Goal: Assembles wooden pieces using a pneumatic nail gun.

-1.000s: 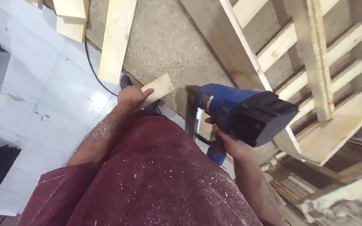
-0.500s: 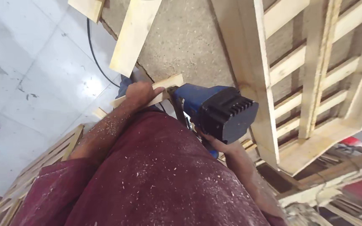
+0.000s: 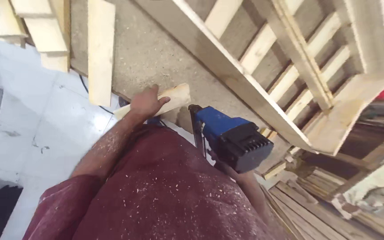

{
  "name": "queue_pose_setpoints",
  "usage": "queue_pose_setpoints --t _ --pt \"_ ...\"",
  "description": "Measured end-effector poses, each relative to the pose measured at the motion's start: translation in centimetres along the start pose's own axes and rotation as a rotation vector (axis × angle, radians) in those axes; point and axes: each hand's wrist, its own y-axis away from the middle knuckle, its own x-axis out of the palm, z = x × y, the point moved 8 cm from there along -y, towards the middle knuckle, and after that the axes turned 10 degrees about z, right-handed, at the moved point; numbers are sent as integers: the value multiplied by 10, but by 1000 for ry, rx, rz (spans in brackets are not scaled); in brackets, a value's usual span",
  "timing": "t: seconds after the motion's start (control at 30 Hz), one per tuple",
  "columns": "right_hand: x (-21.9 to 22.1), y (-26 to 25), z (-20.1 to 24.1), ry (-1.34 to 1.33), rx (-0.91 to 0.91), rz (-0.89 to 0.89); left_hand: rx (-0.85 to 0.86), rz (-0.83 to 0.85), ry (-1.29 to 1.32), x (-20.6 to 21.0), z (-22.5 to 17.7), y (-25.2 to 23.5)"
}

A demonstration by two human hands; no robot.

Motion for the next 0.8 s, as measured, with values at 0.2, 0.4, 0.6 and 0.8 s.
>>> queue_pose_setpoints --t 0.2,0.4,0.6,0.8 --pt "-16 7 -2 -304 -299 -109 288 -167 -218 1 -37 -44" --pt "-14 -14 19 -422 -334 -9 311 -325 -163 21 44 3" --pt "-17 -30 32 -203 -377 13 315 -463 -221 21 38 -5" --pt "-21 -34 53 -167 -361 14 315 -496 -219 16 35 -6"
